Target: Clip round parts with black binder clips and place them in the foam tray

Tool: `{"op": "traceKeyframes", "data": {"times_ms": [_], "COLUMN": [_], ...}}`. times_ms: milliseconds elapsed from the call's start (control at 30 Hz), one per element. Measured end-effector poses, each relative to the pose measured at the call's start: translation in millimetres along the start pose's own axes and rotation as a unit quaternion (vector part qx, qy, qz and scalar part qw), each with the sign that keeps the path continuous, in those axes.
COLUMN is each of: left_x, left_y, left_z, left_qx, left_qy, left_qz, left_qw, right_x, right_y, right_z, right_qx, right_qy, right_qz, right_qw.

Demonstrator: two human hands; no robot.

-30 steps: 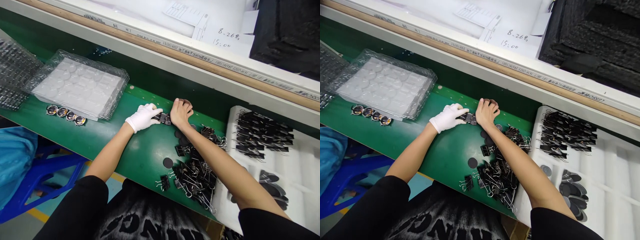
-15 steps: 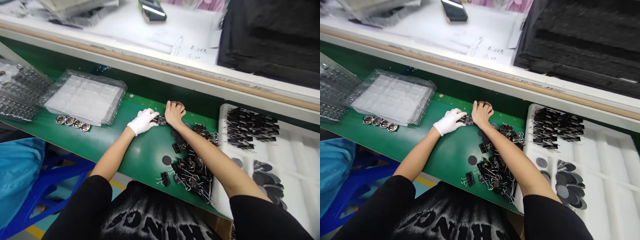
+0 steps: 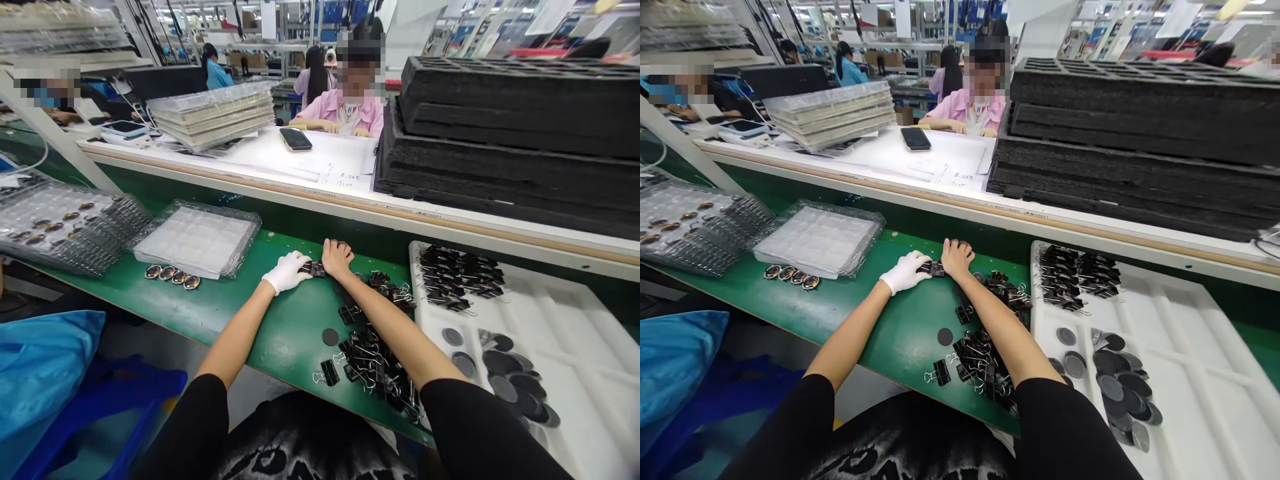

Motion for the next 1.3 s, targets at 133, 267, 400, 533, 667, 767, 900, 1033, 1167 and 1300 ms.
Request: {"op": "traceKeyframes", "data": {"times_ms": [133,267,400,533,667,767,900,1033,1167,1300], "left_x": [2,2,0,0,-12,-36,-78,-112,-133,-133], "left_y": [-0.3,-1.4,0.2,9.3,25.1,40.3,61.6,72.6,64.6,48.0], "left_z": [1,-1,-9,-20,-32,-36,-37,-30,-18,-10], "left_qx": [0.004,-0.003,-0.024,-0.054,-0.059,-0.062,-0.068,-0.023,0.048,0.06], "left_qy": [-0.002,0.001,0.009,0.041,0.071,0.072,0.053,0.02,0.014,-0.01], "left_qz": [-0.007,-0.02,-0.055,-0.116,-0.173,-0.193,-0.215,-0.259,-0.321,-0.368], "left_qw": [1.0,1.0,0.998,0.991,0.981,0.977,0.973,0.965,0.946,0.928], "right_x": [0,3,6,5,-11,-32,-52,-64,-79,-118], "right_y": [-2,-5,6,35,57,70,102,143,170,203], "right_z": [1,-1,2,2,-24,-53,-87,-112,-130,-136], "right_qx": [-0.002,0.003,0.021,0.102,0.21,0.192,0.207,0.22,0.203,0.079], "right_qy": [-0.005,-0.016,-0.027,0.066,0.188,0.194,0.17,0.157,0.15,0.134], "right_qz": [0.003,0.026,0.067,0.144,0.208,0.247,0.29,0.264,0.244,0.195], "right_qw": [1.0,1.0,0.997,0.982,0.937,0.93,0.919,0.926,0.936,0.968]}}
Point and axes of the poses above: each hand's wrist, its own z-axis towards the middle knuckle, its own y-axis out of the back of the hand, x = y × z, the point moved 2 cm from there along z, towards the middle knuckle, and after that the axes turned 1 degree about -x, right-handed, at the moved point
